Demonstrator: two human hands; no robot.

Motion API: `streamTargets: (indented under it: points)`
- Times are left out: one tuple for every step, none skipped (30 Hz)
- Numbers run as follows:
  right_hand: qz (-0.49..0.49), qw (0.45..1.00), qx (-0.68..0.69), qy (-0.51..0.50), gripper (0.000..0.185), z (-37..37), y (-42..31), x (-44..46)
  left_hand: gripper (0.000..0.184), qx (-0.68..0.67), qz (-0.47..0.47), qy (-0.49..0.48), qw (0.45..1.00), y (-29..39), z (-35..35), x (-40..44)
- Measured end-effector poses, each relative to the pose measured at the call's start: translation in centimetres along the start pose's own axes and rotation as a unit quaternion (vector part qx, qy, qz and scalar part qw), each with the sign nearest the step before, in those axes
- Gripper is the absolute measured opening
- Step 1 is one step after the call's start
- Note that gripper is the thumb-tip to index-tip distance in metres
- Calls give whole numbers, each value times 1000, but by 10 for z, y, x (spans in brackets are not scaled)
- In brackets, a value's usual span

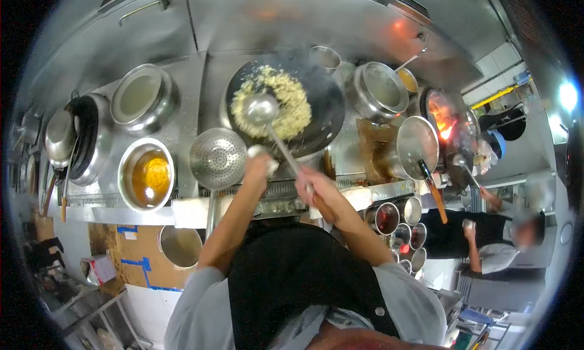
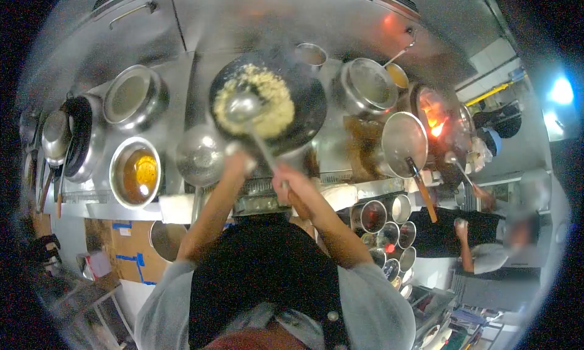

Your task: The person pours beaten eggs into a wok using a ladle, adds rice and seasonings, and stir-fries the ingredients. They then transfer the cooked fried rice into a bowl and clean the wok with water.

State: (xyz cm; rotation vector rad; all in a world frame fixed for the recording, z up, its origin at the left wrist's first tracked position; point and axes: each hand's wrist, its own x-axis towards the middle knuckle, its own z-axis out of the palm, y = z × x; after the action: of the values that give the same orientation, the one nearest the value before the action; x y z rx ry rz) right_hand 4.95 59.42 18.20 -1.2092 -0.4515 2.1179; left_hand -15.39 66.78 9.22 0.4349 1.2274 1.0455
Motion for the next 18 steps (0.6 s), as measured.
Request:
streamTargets:
  points:
    - [-21,996,-84,24,35,13,-11,-35,13,-14,1,-13,1000,-7,-9,-22]
    - [-32,974,-225,8,47,-5,-15,-55,15,-5,-9,15,1000,6,-5,-68]
    - [-15,946,-323,3,55,-27,-26,-76,17,6,-23,46,999,20,0,-105]
    - [0,909,-417,-6,64,-49,-36,-97,16,-12,-32,54,998,18,4,-101]
    - [40,876,-480,-12,69,-67,-60,-107,16,-35,-38,65,997,13,9,-91]
    - [34,828,-560,16,69,-94,-77,-103,17,-59,-40,75,995,2,11,-76]
    - [27,772,-634,45,69,-118,-87,-89,16,27,47,27,998,-18,2,-38]
    - [-27,749,-658,71,69,-129,-89,-66,15,104,140,-8,985,-39,-7,0]
    - [-76,722,-680,97,68,-136,-88,-44,15,22,86,-1,996,-41,0,7]
    - [-123,688,-704,122,68,-137,-89,-32,14,-63,34,14,997,-44,8,14]
    - [-155,652,-729,138,68,-128,-84,-29,14,-38,36,28,998,-56,2,-1]
    - [-189,616,-750,152,69,-112,-63,-29,15,-11,39,45,998,-71,-9,-21]
    - [-222,579,-767,165,70,-105,-46,-34,17,-21,7,80,997,-40,6,-83]
    - [-225,655,-710,129,70,-99,-41,-62,17,-13,20,73,997,-44,-1,-96]
    - [-220,726,-645,90,70,-93,-39,-99,17,-6,32,66,997,-48,-7,-110]
    - [-245,730,-636,52,71,-96,-41,-124,17,-43,28,78,996,-46,2,-117]
    - [-271,731,-626,13,72,-100,-45,-145,16,-81,25,90,992,-41,13,-123]
    - [-298,731,-613,-25,73,-107,-47,-156,14,-96,10,115,989,-18,36,-116]
